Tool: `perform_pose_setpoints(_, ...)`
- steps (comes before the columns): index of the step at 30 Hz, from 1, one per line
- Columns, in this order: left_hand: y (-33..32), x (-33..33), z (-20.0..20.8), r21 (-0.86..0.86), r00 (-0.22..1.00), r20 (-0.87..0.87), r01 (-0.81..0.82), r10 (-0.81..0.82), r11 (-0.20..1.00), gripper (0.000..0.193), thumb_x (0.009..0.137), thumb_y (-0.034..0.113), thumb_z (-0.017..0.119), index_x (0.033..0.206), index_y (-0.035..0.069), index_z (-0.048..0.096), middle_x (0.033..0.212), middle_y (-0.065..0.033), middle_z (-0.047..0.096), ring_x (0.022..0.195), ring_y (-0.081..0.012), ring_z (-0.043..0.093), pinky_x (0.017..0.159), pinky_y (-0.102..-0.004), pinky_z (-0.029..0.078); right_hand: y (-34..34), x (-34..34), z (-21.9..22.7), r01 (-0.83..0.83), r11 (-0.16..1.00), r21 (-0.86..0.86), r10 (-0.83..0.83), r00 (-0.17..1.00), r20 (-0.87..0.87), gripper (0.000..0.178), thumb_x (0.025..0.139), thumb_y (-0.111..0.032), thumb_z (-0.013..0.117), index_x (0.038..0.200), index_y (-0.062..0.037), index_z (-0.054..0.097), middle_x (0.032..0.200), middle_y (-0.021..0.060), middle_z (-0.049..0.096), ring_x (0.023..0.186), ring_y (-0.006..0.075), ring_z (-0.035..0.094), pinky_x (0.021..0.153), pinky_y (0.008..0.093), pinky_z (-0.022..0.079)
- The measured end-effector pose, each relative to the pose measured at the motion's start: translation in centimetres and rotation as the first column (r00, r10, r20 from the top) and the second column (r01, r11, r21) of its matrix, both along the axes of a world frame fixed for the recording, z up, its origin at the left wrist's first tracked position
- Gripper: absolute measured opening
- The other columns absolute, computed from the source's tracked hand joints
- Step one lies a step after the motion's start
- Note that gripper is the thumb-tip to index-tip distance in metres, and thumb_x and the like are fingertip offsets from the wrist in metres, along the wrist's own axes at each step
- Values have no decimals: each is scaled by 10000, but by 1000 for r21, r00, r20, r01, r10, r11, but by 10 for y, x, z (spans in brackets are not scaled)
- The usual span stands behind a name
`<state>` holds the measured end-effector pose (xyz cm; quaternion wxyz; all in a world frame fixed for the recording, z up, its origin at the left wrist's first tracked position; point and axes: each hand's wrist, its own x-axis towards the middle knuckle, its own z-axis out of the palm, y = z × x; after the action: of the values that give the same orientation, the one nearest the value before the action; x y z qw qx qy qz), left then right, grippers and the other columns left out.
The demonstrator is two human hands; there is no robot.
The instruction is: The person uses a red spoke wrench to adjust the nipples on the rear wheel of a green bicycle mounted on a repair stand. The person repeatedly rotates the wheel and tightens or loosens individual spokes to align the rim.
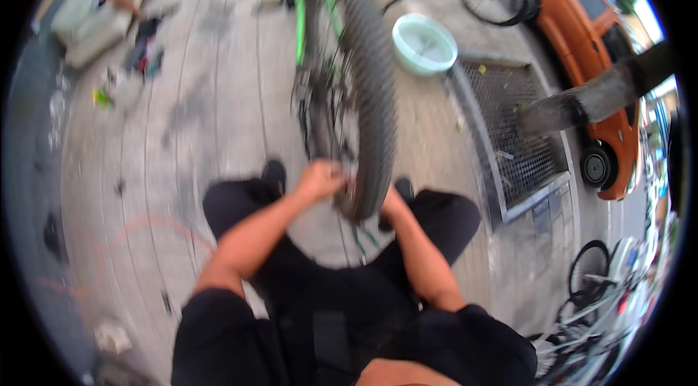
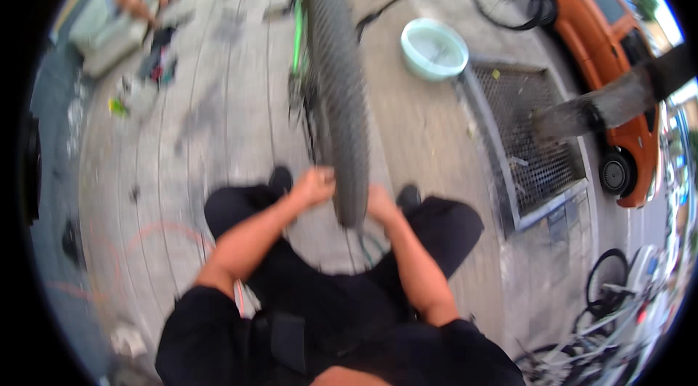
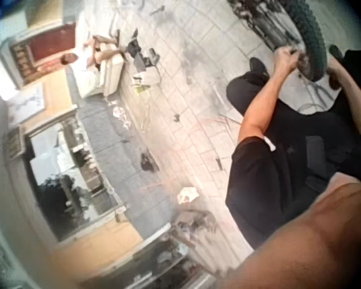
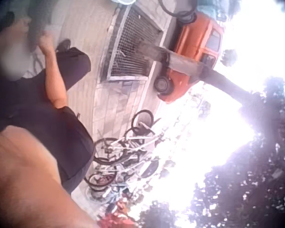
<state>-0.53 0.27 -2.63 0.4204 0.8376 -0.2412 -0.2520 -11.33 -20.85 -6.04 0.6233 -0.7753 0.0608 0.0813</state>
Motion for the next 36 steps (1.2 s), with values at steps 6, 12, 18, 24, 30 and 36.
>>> perform_pose_setpoints(6,2,7,-7,-107,990,-137,18,-33,994,279,994,251,654,904,7,755,793,-68,750,743,-114,668,718,-321,533,15,17,17,-16,939,344,66,989,-135,301,973,-285,748,1125,-25,733,915,-51,690,777,36,574,675,225,457)
perform_pose_setpoints(12,2,12,13,-109,916,-381,-180,126,978,346,1023,300,636,988,-27,741,876,-40,747,790,-86,601,742,-309,510,35,21,40,213,943,254,-127,941,-315,263,974,-259,739,1016,0,744,803,-50,653,684,32,514,600,214,400)
perform_pose_setpoints(18,0,14,10,-173,910,-383,-240,159,955,353,985,318,691,1058,-25,737,972,-74,753,900,-114,655,838,-310,528,55,19,46,234,972,13,-231,964,-135,296,1016,-260,665,1061,27,724,847,-25,670,742,34,530,647,215,408)
perform_pose_setpoints(24,-1,15,-4,-230,966,-159,-236,203,944,513,870,508,769,903,-4,745,790,-161,723,723,-234,686,696,-379,527,46,38,40,314,945,91,-304,946,-110,307,1030,-266,624,1059,21,729,836,8,680,745,88,567,679,263,454)
perform_pose_setpoints(30,-5,11,8,-78,971,-173,-181,165,980,548,859,580,743,868,32,752,760,-168,702,715,-294,686,684,-404,527,19,21,31,305,944,124,-254,915,-312,318,964,-294,742,1053,11,731,853,26,698,727,91,592,663,261,476)
perform_pose_setpoints(36,-6,12,15,-19,972,-164,-175,169,984,546,865,605,718,858,60,749,760,-140,708,716,-294,684,681,-402,527,44,4,62,368,806,464,-209,910,-359,271,958,-246,753,1012,17,721,795,-5,665,677,72,567,611,218,433)
